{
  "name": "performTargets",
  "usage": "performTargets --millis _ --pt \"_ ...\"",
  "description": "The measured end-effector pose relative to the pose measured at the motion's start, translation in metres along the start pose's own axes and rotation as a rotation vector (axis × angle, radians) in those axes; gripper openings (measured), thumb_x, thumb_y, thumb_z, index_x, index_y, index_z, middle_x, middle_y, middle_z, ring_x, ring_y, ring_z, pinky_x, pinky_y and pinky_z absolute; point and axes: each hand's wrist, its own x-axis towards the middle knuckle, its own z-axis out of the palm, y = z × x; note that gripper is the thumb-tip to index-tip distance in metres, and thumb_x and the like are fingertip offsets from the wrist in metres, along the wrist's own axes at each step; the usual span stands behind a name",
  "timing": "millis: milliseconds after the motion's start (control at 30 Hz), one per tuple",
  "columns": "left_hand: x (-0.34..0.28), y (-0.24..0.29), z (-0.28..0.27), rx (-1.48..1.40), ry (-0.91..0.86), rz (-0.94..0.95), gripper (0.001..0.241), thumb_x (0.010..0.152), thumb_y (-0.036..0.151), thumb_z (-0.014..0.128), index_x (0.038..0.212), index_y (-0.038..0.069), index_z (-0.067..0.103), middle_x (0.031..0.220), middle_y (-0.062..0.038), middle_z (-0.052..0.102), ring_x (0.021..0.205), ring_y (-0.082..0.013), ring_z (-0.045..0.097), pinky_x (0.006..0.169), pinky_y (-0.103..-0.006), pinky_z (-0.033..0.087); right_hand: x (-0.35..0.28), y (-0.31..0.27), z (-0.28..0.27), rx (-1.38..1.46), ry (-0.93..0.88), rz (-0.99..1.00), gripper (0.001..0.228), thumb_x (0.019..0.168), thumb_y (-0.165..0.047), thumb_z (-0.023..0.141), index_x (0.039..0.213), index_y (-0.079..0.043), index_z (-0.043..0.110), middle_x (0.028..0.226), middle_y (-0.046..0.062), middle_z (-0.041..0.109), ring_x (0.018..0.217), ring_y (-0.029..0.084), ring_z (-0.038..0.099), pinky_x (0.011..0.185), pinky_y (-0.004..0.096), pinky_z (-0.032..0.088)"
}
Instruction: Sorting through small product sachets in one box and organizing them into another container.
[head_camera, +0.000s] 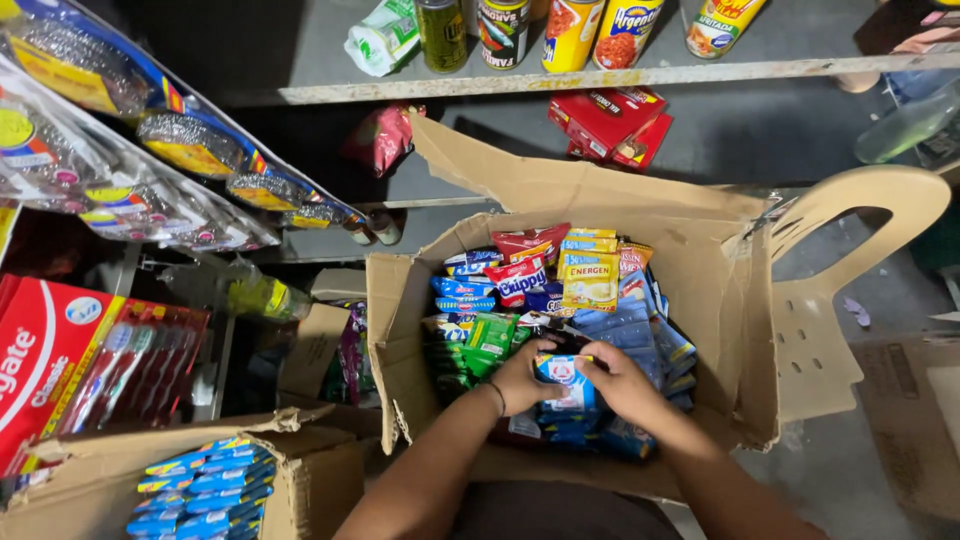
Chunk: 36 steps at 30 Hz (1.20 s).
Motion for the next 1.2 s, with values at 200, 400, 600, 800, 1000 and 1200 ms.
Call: performTargets --millis 200,400,600,800,1000,1200 --pt "0.008 -0.015 -0.002 0.251 0.086 -0.153 0.079 0.081 0.029 0.083 0.147 0.012 0.043 0.132 -0.018 0.063 0.123 -0.0285 0.062 0.104 -0.0361 0.049 0.053 0.021 -0.027 0.249 0.271 0.105 0.022 0.099 -0.024 0.067 0.110 -0.005 0.069 0.094 0.007 0.071 0.091 0.017 0.065 0.084 0.029 0.052" --pt "0.024 -0.042 0.003 0.299 0.297 -0.027 0.064 0.079 0.023 0.081 0.137 0.013 0.056 0.137 -0.018 0.056 0.127 -0.0348 0.055 0.105 -0.0391 0.048 0.127 0.135 -0.055 0.029 0.474 0.275 0.031 0.087 -0.018 0.075 0.116 -0.009 0.072 0.116 0.003 0.069 0.106 0.015 0.064 0.086 0.030 0.050" --pt "0.031 -0.017 -0.005 0.170 0.365 0.018 0.049 0.084 0.023 0.075 0.129 0.008 0.063 0.128 -0.016 0.068 0.122 -0.0311 0.064 0.105 -0.0371 0.050 0.146 0.194 -0.050 0.051 0.164 0.401 0.026 0.095 -0.026 0.072 0.110 -0.006 0.077 0.106 0.011 0.077 0.100 0.015 0.065 0.088 0.032 0.051" --pt "0.056 0.001 -0.007 0.090 0.397 0.132 0.040 0.088 0.023 0.073 0.122 0.004 0.066 0.119 -0.015 0.071 0.112 -0.0304 0.070 0.099 -0.0370 0.053 0.116 0.125 -0.042 -0.139 0.393 0.429 0.016 0.084 -0.016 0.081 0.095 -0.005 0.080 0.093 0.010 0.079 0.082 0.017 0.072 0.080 0.033 0.057" --pt "0.109 -0.039 0.000 -0.320 0.340 0.062 0.042 0.088 0.022 0.072 0.124 0.003 0.062 0.106 -0.011 0.074 0.093 -0.0194 0.070 0.084 -0.0346 0.057 0.044 0.008 -0.032 -0.073 0.369 0.083 0.007 0.081 -0.006 0.075 0.086 -0.005 0.080 0.087 0.006 0.080 0.082 0.013 0.075 0.080 0.028 0.057" --pt "0.122 -0.086 0.004 -0.123 0.267 -0.131 0.034 0.087 0.023 0.082 0.110 -0.002 0.076 0.097 -0.009 0.080 0.082 -0.0158 0.072 0.078 -0.0322 0.059 0.002 0.041 -0.038 -0.069 0.282 0.102 0.010 0.082 -0.012 0.080 0.087 -0.004 0.078 0.087 0.005 0.078 0.083 0.015 0.073 0.079 0.029 0.056"
